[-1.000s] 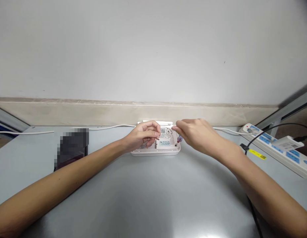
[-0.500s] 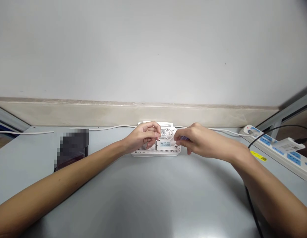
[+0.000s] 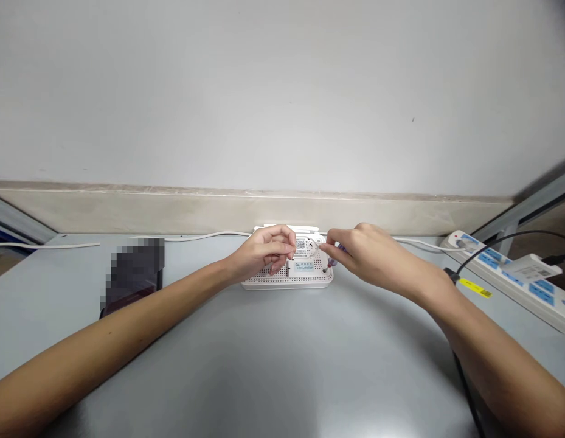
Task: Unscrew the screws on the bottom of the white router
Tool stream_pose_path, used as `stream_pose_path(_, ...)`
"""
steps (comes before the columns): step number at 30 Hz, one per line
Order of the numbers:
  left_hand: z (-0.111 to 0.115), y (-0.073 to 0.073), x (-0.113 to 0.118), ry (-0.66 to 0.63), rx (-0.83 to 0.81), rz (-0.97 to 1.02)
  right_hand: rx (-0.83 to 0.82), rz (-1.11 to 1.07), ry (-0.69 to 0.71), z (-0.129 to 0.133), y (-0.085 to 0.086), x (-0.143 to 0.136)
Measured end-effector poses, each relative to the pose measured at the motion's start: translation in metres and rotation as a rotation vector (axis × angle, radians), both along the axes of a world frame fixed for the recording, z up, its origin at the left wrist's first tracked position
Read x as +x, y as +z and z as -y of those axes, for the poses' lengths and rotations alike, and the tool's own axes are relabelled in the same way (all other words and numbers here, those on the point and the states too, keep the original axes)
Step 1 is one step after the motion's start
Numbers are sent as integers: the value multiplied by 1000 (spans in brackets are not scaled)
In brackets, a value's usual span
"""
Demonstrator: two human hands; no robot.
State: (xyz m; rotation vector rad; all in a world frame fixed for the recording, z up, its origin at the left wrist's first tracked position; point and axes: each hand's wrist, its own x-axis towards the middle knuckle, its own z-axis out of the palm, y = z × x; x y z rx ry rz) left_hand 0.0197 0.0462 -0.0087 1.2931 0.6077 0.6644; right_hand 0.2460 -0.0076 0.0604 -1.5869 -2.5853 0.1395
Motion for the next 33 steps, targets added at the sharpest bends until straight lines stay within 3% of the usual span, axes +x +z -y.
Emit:
stream_pose_path(6,1,0,0,6,2,6,-72,-81,65,2,1,4)
stream_pose_path(23,1,0,0,9,14,-6,7,26,-7,0,2,-1)
stream_pose_path(33,1,1,1,13,5,-2,-274,-234,155,0,5,9)
